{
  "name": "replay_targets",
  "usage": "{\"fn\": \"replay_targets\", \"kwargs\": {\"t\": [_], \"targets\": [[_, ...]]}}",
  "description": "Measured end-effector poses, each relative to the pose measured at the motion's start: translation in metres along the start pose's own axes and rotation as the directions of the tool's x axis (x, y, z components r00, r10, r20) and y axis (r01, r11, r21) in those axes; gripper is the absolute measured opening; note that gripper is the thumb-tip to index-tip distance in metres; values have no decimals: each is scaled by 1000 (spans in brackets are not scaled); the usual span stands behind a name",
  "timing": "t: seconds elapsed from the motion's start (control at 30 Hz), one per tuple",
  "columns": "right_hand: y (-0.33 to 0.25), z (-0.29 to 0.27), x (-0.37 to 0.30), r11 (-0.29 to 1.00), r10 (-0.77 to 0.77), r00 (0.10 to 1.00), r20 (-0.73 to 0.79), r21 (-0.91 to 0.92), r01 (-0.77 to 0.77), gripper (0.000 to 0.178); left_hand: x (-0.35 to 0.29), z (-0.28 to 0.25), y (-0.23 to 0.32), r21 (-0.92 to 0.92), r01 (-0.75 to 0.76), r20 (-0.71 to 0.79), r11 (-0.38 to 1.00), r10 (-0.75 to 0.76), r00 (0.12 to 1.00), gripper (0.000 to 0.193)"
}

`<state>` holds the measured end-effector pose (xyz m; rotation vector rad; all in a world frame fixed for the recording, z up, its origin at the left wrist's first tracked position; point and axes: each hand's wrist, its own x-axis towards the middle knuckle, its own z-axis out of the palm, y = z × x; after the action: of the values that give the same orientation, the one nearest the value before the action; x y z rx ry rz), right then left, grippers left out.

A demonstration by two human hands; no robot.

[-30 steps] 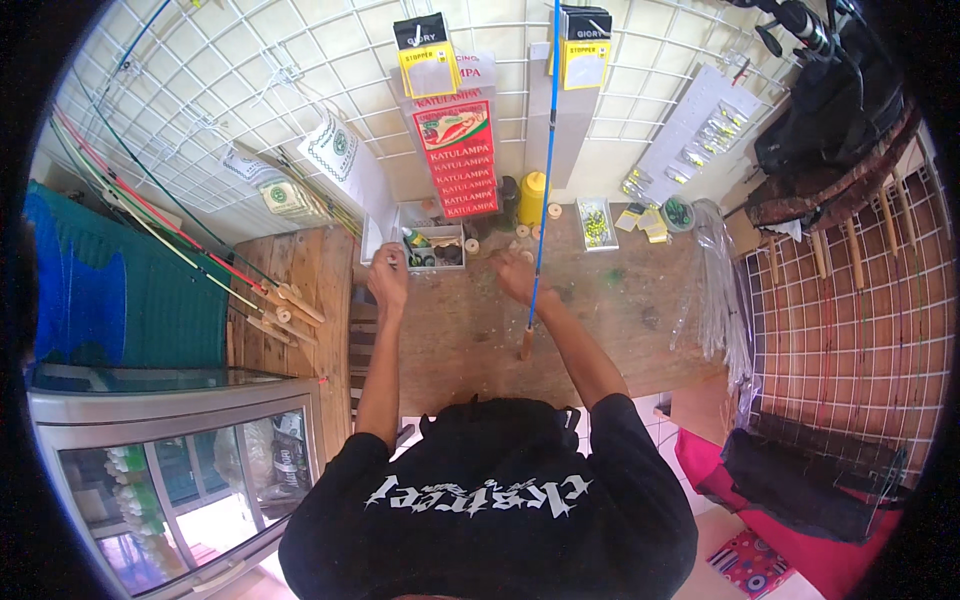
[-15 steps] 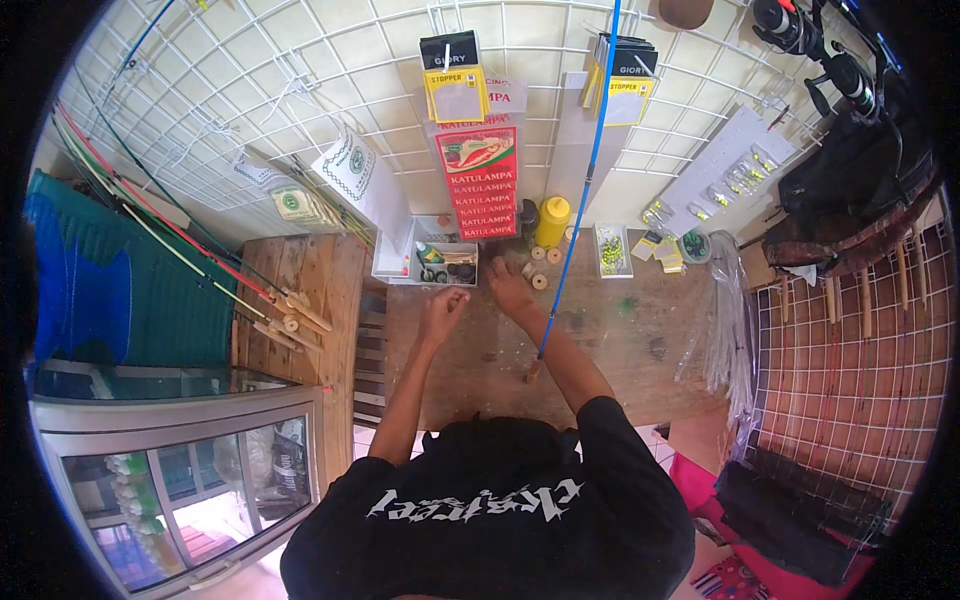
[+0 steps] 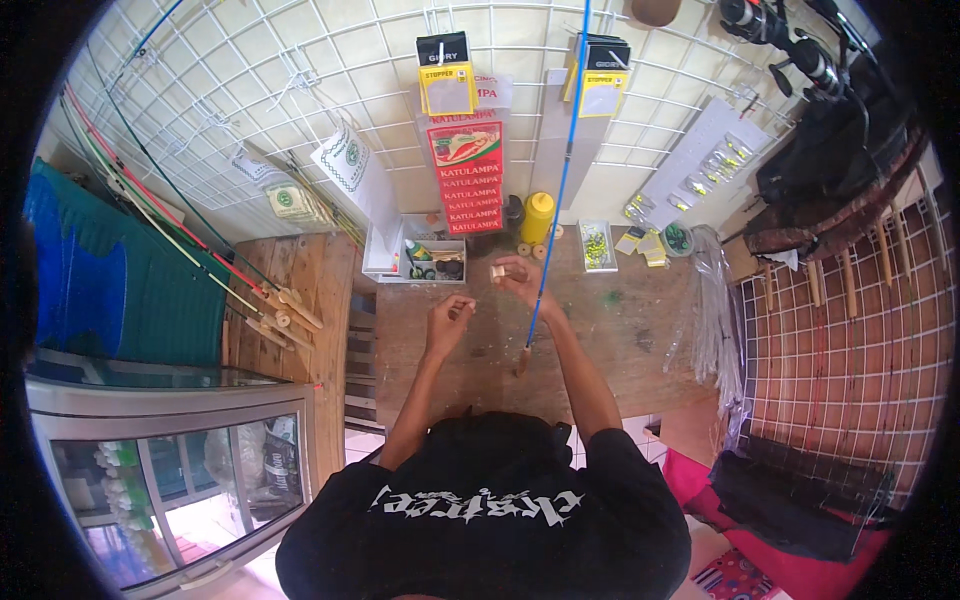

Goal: Winding thread to repair or secure a guide on a fishing rod section.

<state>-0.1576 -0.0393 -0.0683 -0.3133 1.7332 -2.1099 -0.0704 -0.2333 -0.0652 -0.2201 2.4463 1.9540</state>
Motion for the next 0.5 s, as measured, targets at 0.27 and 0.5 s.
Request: {"fn": "replay_targets", "kwargs": {"t": [0.27,0.5], "targets": [[17,-15,-105,999,29,847,-530,3,-32,25,-52,19,25,-168,-29,-90,985,14,996,18],[41,9,-183,976,170,753,-636,214,-39,18,-105,41,7,-215,36,10,976,-35,999,17]]}}
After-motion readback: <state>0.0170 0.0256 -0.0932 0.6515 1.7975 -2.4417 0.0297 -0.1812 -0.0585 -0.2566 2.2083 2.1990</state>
